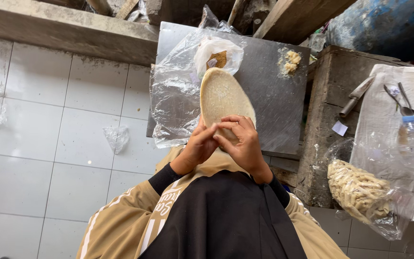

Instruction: The person handles circular dough wrappers by hand, folding them into halves and thirds, and arranging them on a metal surface.

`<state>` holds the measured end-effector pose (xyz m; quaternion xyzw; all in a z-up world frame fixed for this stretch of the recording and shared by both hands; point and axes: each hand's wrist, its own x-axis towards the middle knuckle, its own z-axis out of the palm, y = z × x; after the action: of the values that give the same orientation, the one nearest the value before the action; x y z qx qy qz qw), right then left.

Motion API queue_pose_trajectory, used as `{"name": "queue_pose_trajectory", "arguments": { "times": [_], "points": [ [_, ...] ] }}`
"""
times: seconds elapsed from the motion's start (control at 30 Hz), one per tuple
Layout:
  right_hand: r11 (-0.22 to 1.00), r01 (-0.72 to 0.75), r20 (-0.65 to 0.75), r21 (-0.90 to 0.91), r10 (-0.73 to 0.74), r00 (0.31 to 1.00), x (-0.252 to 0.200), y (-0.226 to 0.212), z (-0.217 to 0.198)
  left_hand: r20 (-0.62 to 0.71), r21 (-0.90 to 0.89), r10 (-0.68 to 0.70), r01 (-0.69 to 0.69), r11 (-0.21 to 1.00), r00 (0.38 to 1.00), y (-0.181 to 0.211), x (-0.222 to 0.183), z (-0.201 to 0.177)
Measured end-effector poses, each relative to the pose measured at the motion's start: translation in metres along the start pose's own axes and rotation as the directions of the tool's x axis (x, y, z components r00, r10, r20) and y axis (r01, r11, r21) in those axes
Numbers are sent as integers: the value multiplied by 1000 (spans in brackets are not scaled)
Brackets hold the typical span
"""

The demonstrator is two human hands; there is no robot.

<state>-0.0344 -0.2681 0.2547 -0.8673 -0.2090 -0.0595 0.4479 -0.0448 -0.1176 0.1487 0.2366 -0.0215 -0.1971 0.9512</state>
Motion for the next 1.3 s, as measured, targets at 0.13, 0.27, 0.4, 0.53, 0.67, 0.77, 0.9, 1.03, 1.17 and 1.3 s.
{"name": "queue_pose_trajectory", "arguments": {
  "times": [0.13,0.27,0.4,0.53,0.67,0.77,0.9,1.03,1.17,1.3],
  "points": [
    [998,-26,-41,61,29,999,-7,8,-19,90,64,-46,41,997,995,2,5,24],
    [929,-212,-48,304,238,970,-16,15,-34,98,-120,-118,129,984,988,-5,10,29],
    [982,-160,-139,101,173,975,-26,10,-43,164,-232,-132,168,958,978,-17,17,26],
    [932,19,-240,-363,-113,964,-28,18,-50,93,-217,-185,201,955,978,-24,22,23],
    [855,-72,-295,-514,-98,950,-32,36,-64,67,-187,-207,216,958,976,-24,22,21],
    [973,-149,-452,-176,54,890,-22,51,-79,76,-230,-235,247,941,969,-20,19,13],
    [846,-258,-284,467,420,862,-18,38,-103,116,-276,-267,289,917,957,-18,20,4],
    [889,-219,-280,401,347,895,-19,13,-104,175,-303,-304,346,888,936,-12,20,6],
    [893,-232,-222,386,334,916,-18,1,-95,106,-473,-404,404,783,908,-12,14,-2],
    [968,-250,-250,11,245,937,-10,1,-77,66,-384,-432,422,821,900,-32,-6,-33]
  ]
}}
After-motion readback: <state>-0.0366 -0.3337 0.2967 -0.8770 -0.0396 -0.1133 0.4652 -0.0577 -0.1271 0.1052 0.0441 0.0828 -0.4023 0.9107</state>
